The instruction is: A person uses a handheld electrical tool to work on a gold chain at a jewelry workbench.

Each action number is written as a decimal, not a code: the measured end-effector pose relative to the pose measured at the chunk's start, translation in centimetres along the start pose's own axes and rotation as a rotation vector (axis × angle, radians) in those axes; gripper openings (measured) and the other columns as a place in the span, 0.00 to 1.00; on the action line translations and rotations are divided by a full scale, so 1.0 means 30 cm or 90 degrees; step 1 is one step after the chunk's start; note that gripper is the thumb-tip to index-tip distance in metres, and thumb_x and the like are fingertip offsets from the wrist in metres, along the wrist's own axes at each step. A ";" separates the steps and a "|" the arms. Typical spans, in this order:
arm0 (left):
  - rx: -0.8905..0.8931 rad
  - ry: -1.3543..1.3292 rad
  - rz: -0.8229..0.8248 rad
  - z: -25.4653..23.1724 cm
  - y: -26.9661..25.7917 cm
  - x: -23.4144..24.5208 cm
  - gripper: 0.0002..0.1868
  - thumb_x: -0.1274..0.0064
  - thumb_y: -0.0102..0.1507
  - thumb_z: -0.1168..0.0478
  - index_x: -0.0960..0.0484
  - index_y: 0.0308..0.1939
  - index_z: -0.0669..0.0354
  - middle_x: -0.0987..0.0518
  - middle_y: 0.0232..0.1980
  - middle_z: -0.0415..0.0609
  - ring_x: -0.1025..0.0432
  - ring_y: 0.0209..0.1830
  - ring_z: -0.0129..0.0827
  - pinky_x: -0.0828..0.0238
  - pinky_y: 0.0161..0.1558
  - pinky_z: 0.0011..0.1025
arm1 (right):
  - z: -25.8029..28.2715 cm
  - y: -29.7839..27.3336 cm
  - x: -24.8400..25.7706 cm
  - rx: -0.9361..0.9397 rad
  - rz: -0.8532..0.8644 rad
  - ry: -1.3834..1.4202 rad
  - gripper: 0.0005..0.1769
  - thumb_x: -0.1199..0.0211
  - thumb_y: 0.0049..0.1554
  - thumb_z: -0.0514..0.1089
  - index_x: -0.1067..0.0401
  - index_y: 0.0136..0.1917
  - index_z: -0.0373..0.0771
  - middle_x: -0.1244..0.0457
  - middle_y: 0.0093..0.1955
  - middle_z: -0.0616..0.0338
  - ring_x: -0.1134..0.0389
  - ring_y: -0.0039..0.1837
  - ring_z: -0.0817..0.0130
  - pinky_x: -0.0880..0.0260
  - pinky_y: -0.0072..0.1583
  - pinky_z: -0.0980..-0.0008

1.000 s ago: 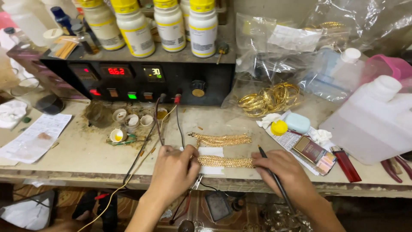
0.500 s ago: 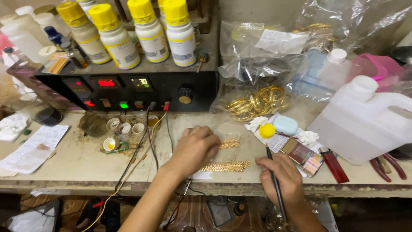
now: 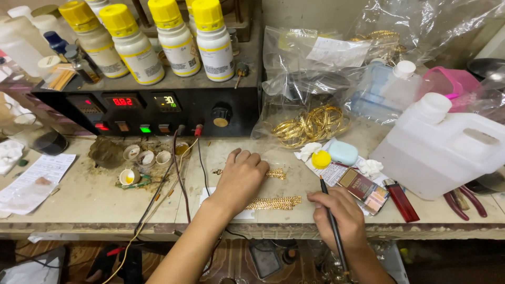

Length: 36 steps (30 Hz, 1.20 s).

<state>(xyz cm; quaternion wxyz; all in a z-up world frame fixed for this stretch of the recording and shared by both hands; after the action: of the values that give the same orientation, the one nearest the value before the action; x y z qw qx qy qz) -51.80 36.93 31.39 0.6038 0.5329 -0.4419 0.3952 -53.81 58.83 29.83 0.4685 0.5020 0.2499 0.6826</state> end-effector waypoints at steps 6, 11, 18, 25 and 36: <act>0.090 -0.182 0.043 0.036 0.001 0.056 0.08 0.46 0.66 0.58 0.20 0.45 0.56 0.20 0.45 0.53 0.32 0.51 0.52 0.43 0.64 0.48 | 0.000 0.002 0.008 -0.030 -0.003 0.014 0.11 0.42 0.55 0.29 0.24 0.50 0.31 0.30 0.44 0.52 0.31 0.48 0.58 0.27 0.51 0.62; 0.173 -0.400 -0.102 0.121 -0.025 0.147 0.04 0.47 0.64 0.59 0.19 0.36 0.53 0.16 0.37 0.42 0.25 0.39 0.39 0.33 0.49 0.37 | 0.013 0.013 0.013 -0.050 0.006 0.016 0.11 0.41 0.56 0.28 0.24 0.51 0.33 0.29 0.47 0.53 0.31 0.49 0.58 0.27 0.53 0.62; 0.125 -0.408 0.033 0.045 -0.030 0.160 0.04 0.46 0.67 0.60 0.15 0.41 0.48 0.11 0.41 0.39 0.17 0.41 0.29 0.51 0.75 0.52 | -0.001 0.003 0.008 -0.028 0.004 0.015 0.10 0.42 0.56 0.29 0.25 0.52 0.32 0.30 0.46 0.52 0.31 0.48 0.59 0.26 0.51 0.64; 0.169 -0.437 0.026 0.042 0.000 0.195 0.05 0.50 0.64 0.61 0.19 0.41 0.51 0.14 0.40 0.42 0.21 0.41 0.33 0.37 0.56 0.39 | -0.012 -0.001 0.012 -0.018 0.008 0.020 0.10 0.43 0.57 0.29 0.26 0.52 0.33 0.31 0.43 0.53 0.31 0.46 0.61 0.26 0.48 0.67; 0.249 -0.807 -0.302 0.148 -0.083 0.425 0.02 0.49 0.67 0.64 0.22 0.42 0.56 0.26 0.32 0.40 0.34 0.30 0.21 0.33 0.33 0.21 | -0.032 -0.005 0.011 -0.056 0.002 0.050 0.08 0.45 0.64 0.36 0.28 0.54 0.32 0.28 0.46 0.51 0.27 0.47 0.63 0.24 0.50 0.72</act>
<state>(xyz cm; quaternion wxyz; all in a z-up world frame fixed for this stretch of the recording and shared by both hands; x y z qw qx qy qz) -46.15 32.29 43.01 0.1929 0.8413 -0.5012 -0.0612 -54.65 59.32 29.51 0.4786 0.4542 0.2371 0.7131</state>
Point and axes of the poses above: each hand's wrist, its own y-axis towards the middle knuckle, its own x-axis out of the back of the hand, z = x × y, the point moved 6 cm from there along y, towards the middle knuckle
